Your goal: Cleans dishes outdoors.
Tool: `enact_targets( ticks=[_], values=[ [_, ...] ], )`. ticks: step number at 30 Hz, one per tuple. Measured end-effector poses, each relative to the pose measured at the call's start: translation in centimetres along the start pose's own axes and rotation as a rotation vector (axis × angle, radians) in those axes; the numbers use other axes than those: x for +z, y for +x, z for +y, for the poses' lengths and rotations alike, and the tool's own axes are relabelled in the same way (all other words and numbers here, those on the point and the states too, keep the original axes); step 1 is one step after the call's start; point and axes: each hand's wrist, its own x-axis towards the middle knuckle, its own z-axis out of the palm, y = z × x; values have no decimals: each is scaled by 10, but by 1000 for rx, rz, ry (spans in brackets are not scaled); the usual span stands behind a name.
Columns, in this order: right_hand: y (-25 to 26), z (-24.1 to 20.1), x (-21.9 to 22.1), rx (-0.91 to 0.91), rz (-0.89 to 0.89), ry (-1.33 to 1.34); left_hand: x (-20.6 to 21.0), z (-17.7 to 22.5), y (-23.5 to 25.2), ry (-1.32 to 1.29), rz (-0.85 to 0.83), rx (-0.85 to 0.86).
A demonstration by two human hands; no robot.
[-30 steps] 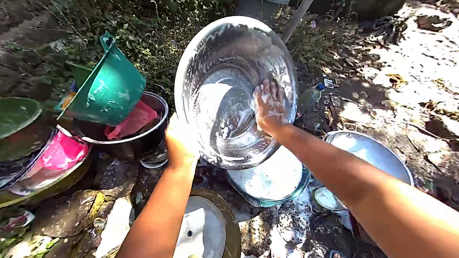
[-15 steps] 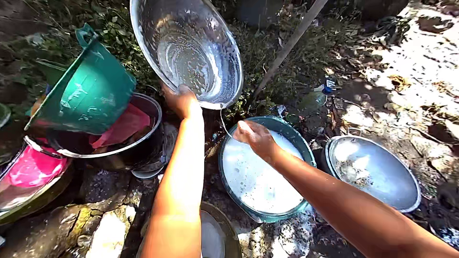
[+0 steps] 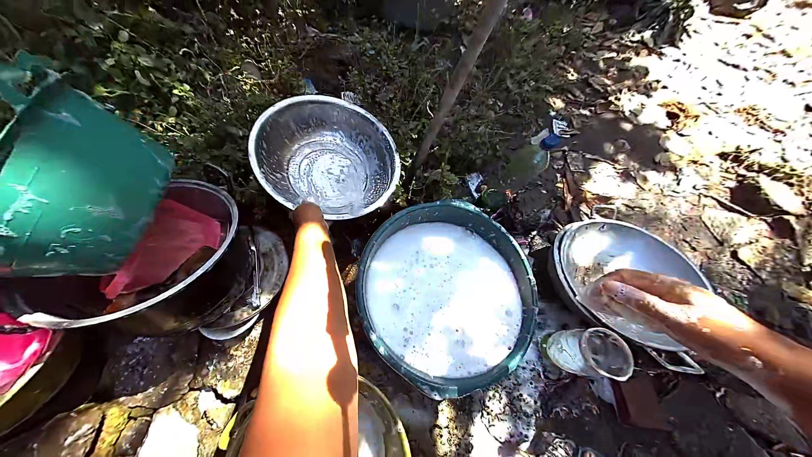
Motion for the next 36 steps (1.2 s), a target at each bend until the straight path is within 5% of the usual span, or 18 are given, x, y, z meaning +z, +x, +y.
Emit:
enact_targets(
  ticks=[4,7,9,11,15,20,24,27,31,36],
  values=[
    [17,10,-35,11,-18,185,8,-2,-12,-249,147,-48],
    [35,14,-56,17,-108,261,12,-7,-73,23,147,401],
    [40,10,-62,-16,-162,204,19,-35,-129,241,-21,761],
    [43,8,-63,-57,-142,151,34,-74,-175,512,-288,883],
    [58,22,-50,-139,-54,186,66,-139,-215,1081,-535,569],
    [82,51,-67,-244,-44,289,90,-167,-243,1195,-556,140],
    [96,65,-79,-273,-84,372,123,-172,-247,946,-515,28],
    [112,88,-72,-176,-118,380,125,-167,-253,993,-539,-4],
    [135,111,-67,-234,-195,420,126,-163,-281,845,-347,-109],
    [140,123,-73,-198,-262,380,117,-168,-286,626,-75,70]
  ],
)
